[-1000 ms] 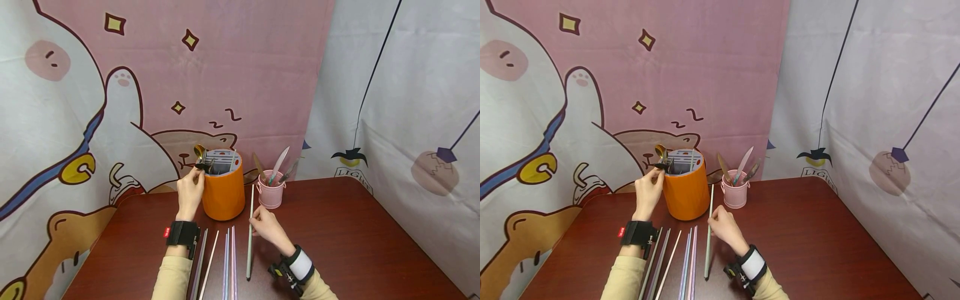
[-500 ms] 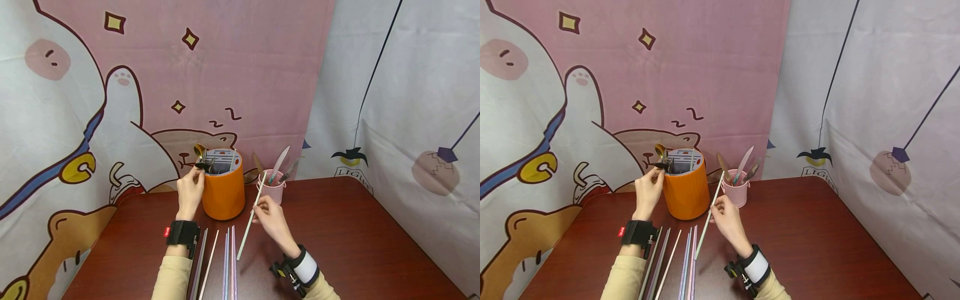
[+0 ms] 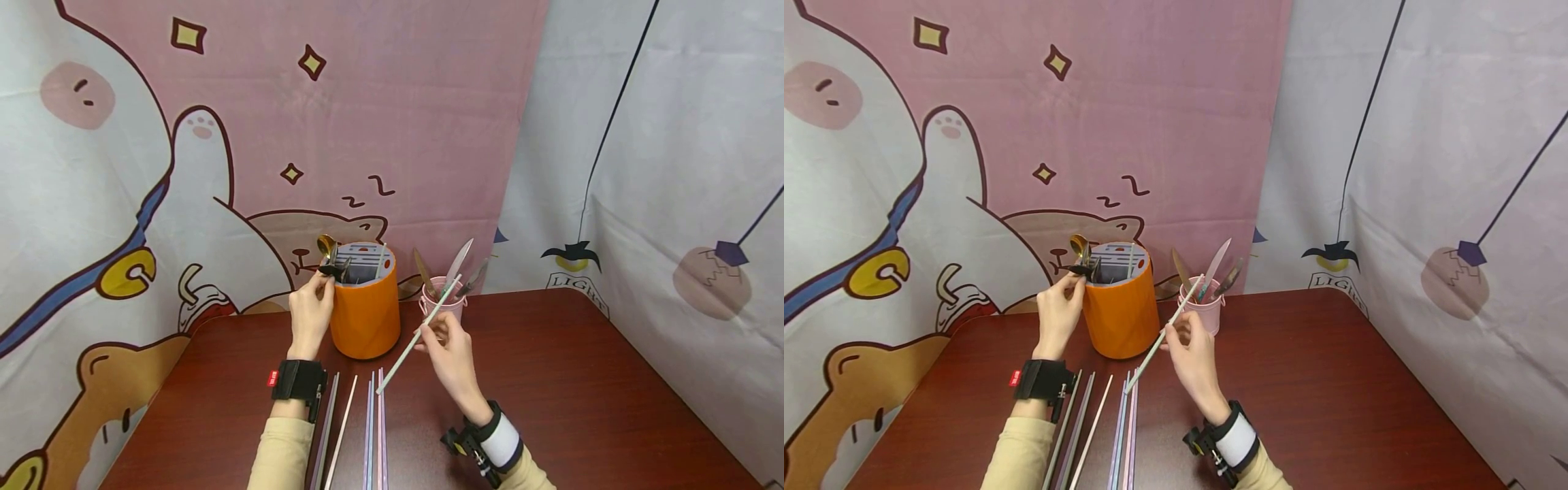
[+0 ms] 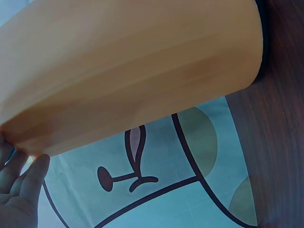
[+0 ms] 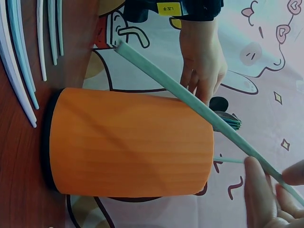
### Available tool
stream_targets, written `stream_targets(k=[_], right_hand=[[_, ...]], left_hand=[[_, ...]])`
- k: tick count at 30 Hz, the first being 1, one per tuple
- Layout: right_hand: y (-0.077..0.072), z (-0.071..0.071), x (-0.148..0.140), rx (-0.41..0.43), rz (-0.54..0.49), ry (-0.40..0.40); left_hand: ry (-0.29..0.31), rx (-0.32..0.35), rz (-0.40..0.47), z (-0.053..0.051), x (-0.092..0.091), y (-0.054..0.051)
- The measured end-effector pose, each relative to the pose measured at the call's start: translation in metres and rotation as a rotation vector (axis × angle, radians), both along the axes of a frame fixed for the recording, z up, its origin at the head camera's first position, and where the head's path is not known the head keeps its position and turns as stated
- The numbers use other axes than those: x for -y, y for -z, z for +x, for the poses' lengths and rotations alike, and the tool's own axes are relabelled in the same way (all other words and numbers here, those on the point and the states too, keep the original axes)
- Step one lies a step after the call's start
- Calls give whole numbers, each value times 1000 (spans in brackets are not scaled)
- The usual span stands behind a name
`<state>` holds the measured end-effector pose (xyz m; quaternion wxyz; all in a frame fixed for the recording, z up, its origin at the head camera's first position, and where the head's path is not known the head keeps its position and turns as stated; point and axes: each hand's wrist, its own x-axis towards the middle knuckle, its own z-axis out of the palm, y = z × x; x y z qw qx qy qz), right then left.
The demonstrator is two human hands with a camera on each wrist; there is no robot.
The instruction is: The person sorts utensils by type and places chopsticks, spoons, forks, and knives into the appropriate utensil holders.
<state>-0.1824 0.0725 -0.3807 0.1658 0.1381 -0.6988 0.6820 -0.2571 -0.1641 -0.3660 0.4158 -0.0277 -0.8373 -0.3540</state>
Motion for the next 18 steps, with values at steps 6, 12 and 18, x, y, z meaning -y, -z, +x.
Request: stream_targets(k=[6,12,18], right_hand=[[-3,4,0,-158,-82,49],[-6,5,-1,-300,-213,55],[-8,6,-1,-445,-330,87]], left_hand=[[3,1,4,0,0,1],[6,-16,2,0,0,1],[14,-10,8,0,0,0]])
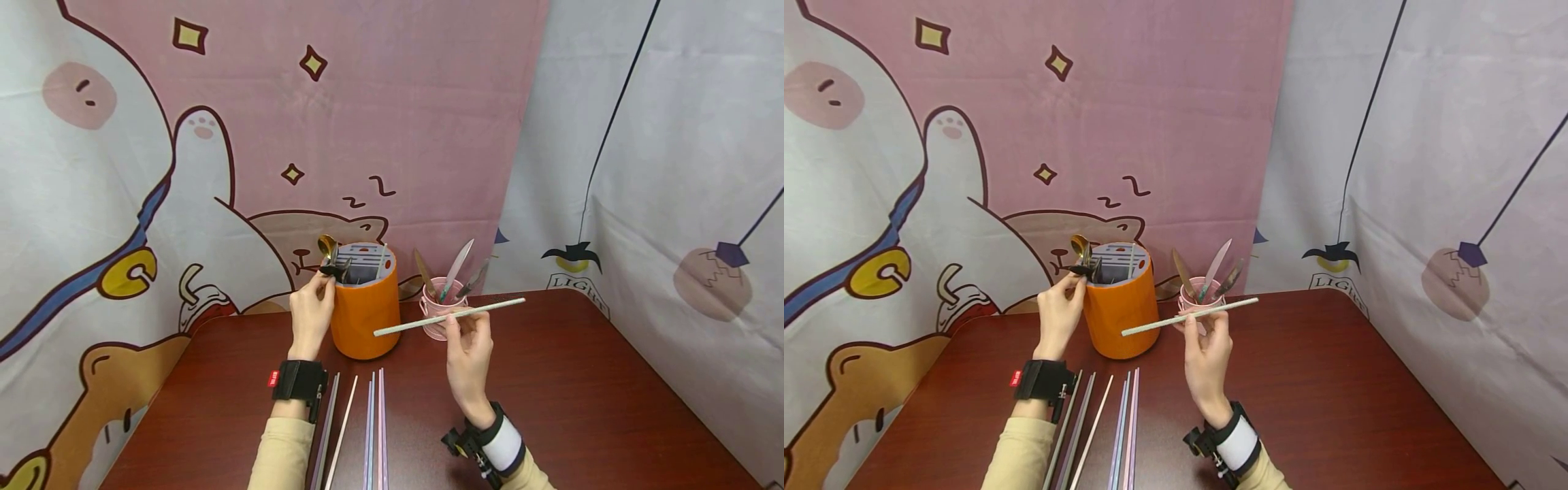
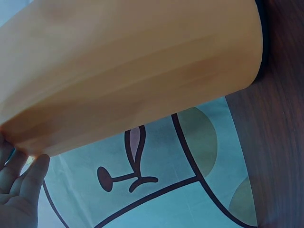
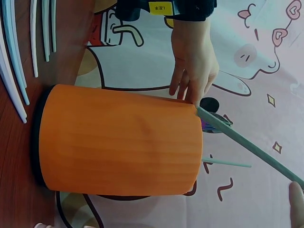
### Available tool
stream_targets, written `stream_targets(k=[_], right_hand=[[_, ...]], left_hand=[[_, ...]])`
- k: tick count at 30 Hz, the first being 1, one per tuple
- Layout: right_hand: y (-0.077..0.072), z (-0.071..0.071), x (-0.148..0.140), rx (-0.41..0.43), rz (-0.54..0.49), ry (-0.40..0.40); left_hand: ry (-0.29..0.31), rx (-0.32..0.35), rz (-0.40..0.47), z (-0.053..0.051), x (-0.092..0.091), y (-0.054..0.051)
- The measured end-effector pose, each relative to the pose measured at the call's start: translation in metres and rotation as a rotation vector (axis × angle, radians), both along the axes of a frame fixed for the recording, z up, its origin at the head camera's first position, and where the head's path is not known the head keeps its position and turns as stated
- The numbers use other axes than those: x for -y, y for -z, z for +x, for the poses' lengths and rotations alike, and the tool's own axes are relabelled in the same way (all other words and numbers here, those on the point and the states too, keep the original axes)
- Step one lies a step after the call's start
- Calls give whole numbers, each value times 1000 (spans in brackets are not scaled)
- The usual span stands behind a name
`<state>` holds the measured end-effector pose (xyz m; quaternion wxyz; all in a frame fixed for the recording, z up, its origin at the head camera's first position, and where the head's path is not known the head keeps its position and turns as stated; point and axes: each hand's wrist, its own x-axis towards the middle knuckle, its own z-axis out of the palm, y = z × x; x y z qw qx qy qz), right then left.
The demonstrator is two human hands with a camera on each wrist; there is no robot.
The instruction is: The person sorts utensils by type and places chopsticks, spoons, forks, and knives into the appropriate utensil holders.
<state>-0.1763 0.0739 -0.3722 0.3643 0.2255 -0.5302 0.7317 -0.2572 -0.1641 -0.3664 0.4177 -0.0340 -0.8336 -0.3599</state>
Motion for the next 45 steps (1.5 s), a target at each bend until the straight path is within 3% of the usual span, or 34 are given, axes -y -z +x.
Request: stream_targets(k=[7,12,18,27,34,45], right_hand=[[-2,0,3,-134,-130,-29],[-7,-2,8,-136,-154,11],[-17,-17,19,-146,-160,46],[-40,-44,31,-188,-4,152],[-49,-56,33,-183,206,296],[-54,-76,42,-222,333,294]], left_hand=[[0,1,-2,1,0,1],[-4,12,-6,1,1,0],[-2,21,-7,1,0,-2],[3,17,-1,1,0,-1],[-4,16,-9,1,1,0],[-10,24,-8,1,1,-1]])
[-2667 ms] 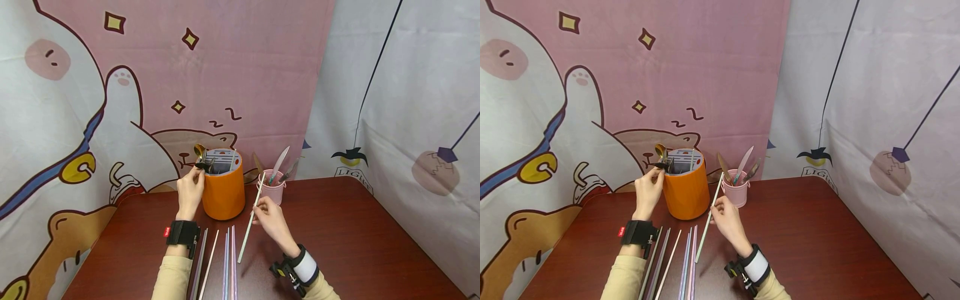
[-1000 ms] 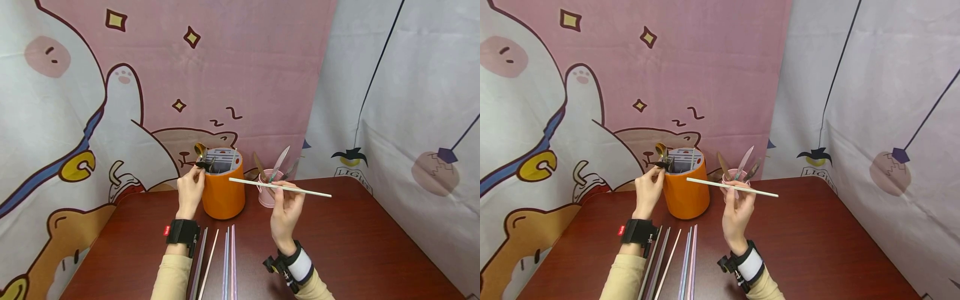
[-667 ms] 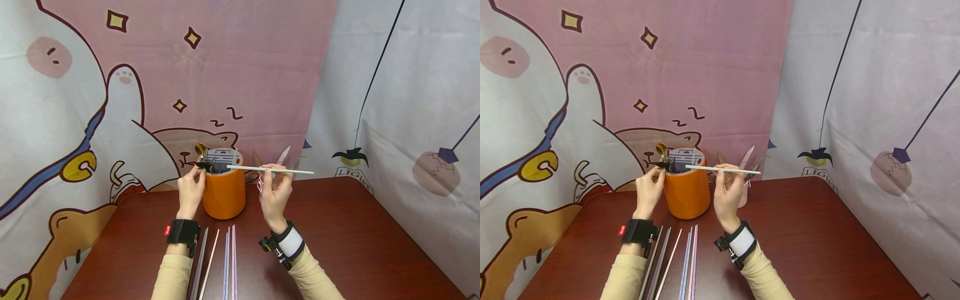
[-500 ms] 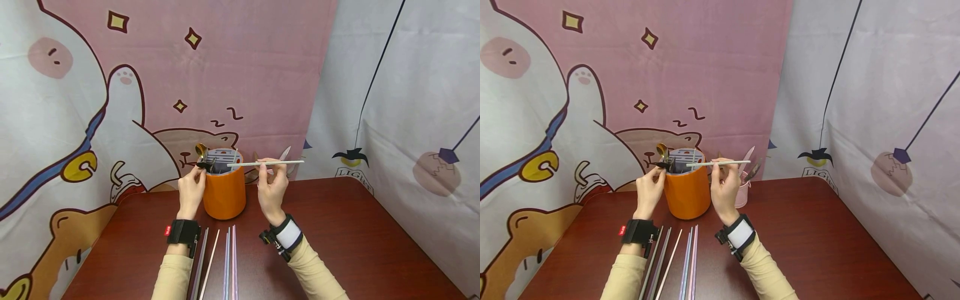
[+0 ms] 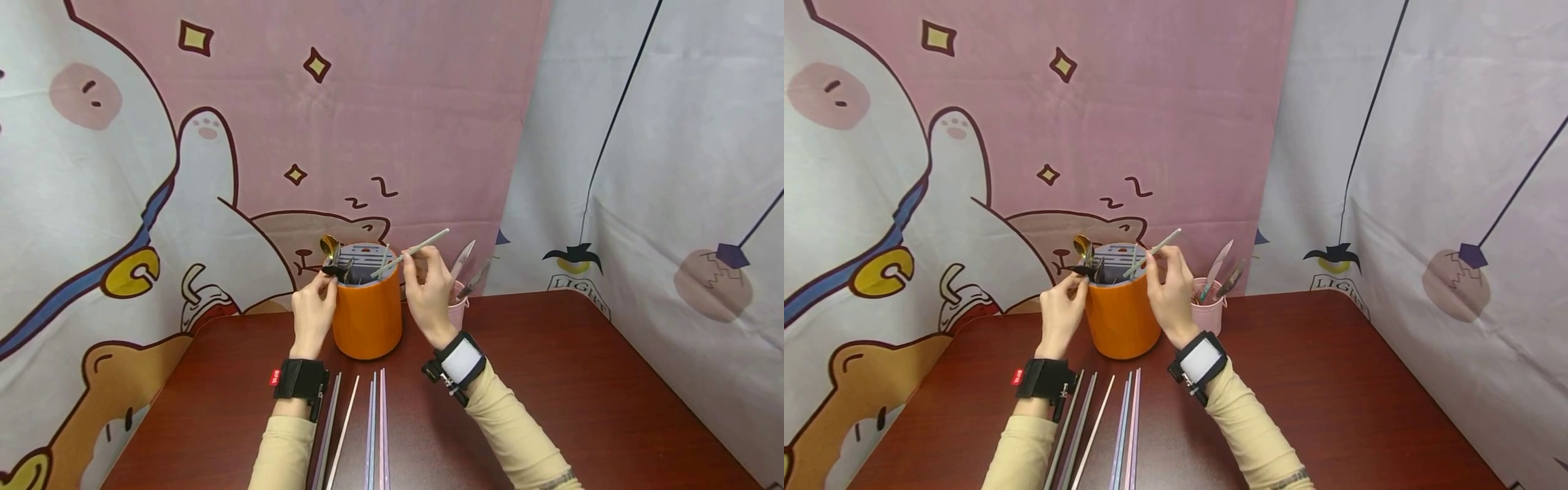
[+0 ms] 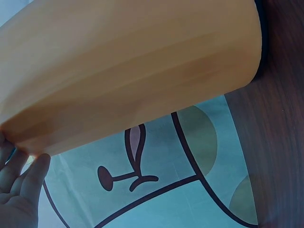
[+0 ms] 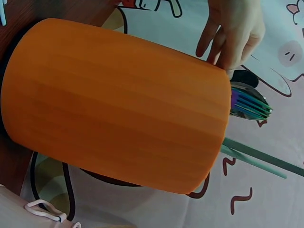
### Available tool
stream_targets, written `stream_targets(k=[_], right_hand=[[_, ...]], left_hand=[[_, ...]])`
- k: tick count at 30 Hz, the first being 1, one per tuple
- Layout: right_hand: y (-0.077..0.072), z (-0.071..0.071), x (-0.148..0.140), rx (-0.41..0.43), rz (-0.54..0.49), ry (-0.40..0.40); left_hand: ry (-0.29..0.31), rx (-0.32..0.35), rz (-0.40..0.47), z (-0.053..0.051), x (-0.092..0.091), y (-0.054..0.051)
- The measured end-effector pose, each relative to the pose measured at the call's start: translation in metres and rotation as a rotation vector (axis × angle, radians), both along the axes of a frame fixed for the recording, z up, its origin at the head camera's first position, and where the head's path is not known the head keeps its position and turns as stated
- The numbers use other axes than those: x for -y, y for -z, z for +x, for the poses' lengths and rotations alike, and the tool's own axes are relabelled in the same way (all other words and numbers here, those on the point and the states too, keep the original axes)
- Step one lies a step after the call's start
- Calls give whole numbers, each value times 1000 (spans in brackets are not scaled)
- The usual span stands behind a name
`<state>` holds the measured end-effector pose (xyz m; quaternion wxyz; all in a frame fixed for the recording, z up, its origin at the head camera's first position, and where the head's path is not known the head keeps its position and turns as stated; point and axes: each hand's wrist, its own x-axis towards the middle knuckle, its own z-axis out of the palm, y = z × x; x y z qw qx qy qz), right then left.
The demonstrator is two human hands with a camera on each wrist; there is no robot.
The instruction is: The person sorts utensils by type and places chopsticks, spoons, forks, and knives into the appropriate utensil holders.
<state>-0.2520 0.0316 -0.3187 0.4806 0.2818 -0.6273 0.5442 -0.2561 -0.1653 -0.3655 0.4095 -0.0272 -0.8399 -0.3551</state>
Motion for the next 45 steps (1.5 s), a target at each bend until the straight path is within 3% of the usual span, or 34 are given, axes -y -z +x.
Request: stream_targets(k=[8,21,32,45], right_hand=[[1,-13,8,19,77,21],[7,-20,17,152,214,90],[16,-22,21,295,252,80],[26,-27,21,331,283,76]], left_hand=[[3,-7,3,-1,0,0],[5,-5,-5,0,-1,1],[2,-5,-4,-1,0,2],[16,-3,12,-2,0,2]])
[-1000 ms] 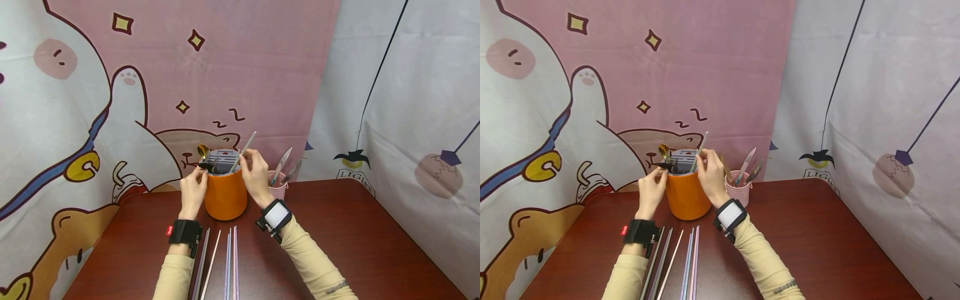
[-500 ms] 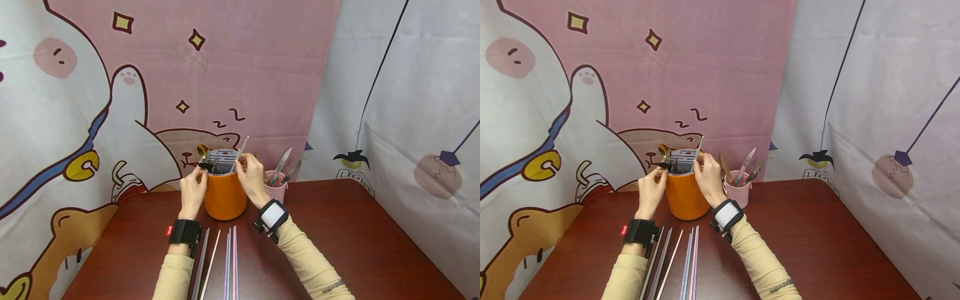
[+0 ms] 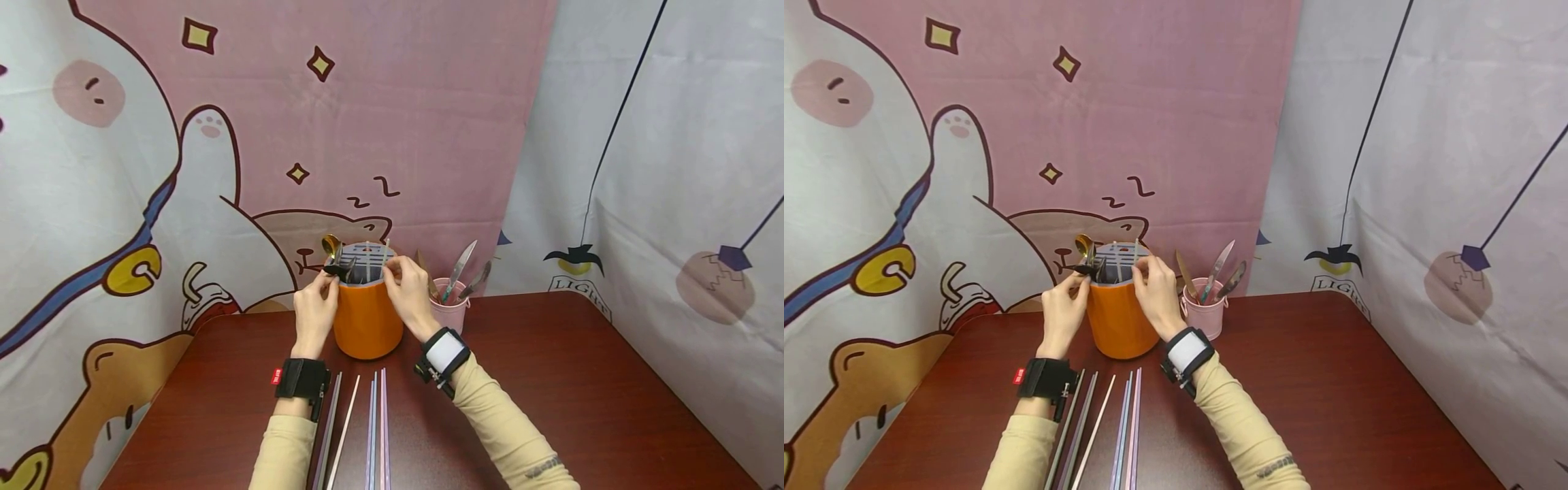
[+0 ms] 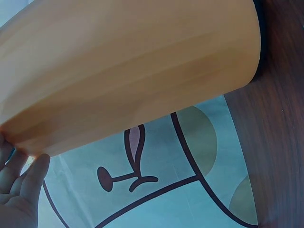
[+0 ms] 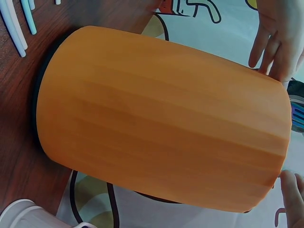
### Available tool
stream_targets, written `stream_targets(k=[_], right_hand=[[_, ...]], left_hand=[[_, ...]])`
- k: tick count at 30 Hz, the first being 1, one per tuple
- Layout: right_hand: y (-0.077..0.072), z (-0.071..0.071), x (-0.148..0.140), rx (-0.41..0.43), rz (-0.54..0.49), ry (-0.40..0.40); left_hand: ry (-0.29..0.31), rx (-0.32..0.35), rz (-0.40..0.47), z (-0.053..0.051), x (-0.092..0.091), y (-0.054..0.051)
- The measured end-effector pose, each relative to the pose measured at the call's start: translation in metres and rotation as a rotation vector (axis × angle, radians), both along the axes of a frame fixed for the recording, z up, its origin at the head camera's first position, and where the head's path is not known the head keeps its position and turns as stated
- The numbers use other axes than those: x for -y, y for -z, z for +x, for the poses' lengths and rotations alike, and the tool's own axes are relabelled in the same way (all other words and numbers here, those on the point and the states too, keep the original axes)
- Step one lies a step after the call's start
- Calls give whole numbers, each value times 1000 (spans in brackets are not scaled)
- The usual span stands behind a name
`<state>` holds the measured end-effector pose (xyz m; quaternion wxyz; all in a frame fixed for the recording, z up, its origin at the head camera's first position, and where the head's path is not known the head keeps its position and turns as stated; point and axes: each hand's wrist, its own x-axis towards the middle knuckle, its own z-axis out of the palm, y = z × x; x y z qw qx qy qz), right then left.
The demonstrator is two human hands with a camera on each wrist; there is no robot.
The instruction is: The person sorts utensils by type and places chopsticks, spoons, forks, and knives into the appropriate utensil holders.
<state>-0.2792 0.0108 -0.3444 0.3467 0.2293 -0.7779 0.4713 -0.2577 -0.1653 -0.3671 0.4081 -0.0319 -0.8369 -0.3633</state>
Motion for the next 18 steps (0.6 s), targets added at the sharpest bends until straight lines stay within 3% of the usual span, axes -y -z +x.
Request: stream_targets(k=[11,18], right_hand=[[10,6,-7,-22,-24,12],[22,21,-21,87,-173,-23]], left_hand=[[-7,-23,-13,1,-1,0],[-2,4,-3,1,-1,-1]])
